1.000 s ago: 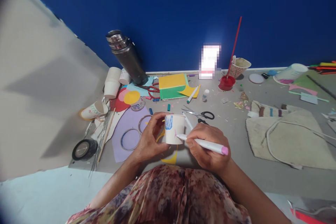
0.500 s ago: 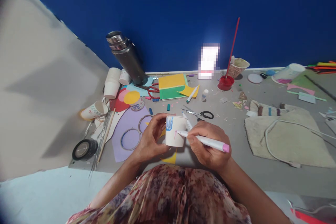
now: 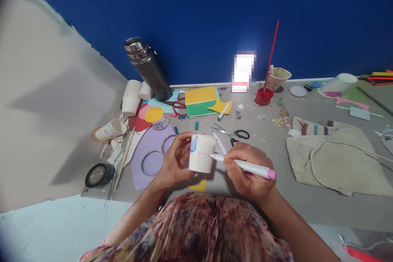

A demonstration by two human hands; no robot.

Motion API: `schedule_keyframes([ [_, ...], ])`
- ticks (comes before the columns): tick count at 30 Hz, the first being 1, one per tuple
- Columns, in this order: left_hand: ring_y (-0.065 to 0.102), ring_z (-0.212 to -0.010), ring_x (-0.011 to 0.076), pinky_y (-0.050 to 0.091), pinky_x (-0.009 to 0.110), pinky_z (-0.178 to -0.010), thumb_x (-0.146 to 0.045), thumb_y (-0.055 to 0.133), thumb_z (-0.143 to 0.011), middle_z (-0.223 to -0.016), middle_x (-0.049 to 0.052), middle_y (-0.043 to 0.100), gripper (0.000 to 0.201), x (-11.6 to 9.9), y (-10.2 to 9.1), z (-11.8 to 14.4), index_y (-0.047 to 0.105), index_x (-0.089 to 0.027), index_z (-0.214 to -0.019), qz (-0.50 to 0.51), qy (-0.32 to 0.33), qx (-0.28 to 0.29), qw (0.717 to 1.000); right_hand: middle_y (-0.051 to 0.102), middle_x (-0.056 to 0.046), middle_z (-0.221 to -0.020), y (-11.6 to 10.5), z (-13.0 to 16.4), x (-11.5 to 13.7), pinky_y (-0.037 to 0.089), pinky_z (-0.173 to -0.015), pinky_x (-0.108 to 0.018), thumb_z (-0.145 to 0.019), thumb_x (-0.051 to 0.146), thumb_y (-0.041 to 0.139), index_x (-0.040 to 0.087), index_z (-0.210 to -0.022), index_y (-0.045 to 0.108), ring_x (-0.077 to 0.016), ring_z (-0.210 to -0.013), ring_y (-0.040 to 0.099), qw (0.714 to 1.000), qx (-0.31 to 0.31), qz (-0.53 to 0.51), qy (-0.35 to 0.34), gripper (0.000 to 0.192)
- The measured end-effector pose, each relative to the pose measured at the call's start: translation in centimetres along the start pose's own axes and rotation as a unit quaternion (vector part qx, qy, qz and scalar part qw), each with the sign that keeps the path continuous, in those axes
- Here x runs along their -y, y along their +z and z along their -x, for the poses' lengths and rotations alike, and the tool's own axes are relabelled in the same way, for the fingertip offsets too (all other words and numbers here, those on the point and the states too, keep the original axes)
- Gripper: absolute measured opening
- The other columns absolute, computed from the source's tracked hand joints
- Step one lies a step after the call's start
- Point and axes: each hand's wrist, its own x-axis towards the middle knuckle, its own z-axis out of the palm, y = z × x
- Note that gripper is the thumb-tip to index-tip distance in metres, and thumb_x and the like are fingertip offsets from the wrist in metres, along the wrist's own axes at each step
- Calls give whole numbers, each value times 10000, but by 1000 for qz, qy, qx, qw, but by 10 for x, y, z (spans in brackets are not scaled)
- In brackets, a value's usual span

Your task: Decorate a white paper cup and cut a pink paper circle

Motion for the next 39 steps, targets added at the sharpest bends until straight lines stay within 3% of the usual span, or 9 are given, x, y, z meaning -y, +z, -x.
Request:
schedule_keyframes([
  [8,614,-1372,296,482,435,-1181,-192,933,-619,-1397,94,629,828,1,1,0,510,-277,-1325,23,-8,-10,1000,664,13,-658,1,-7,5,525,-562,-325,-899,112,648,245,-797,679,-171,-576,648,1000,-4,7,-10,170],
  [18,611,-1376,298,494,409,-1177,-143,914,-598,-1379,85,632,824,3,-2,-2,531,-271,-1317,26,-3,-38,999,679,24,-642,1,-9,8,504,-554,-283,-899,101,629,251,-789,644,-140,-539,618,999,41,0,-33,187],
  [23,587,-1417,299,457,424,-1221,-119,903,-600,-1422,86,624,828,6,-1,-3,527,-276,-1321,23,5,-38,999,671,18,-630,2,-9,9,507,-543,-283,-893,100,629,248,-800,650,-143,-521,611,999,27,-15,-42,177],
  [35,542,-1488,322,378,498,-1293,-41,809,-614,-1512,124,606,810,1,3,-3,515,-258,-1336,-5,29,-28,999,699,9,-632,9,-12,13,511,-500,-296,-887,107,621,245,-821,667,-162,-509,634,995,71,14,-66,160],
  [39,543,-1488,321,397,493,-1280,-58,835,-625,-1530,134,600,802,2,4,-2,515,-260,-1333,7,24,-35,999,687,15,-639,7,-11,12,504,-502,-291,-872,82,623,246,-823,666,-155,-517,629,997,46,12,-59,176],
])
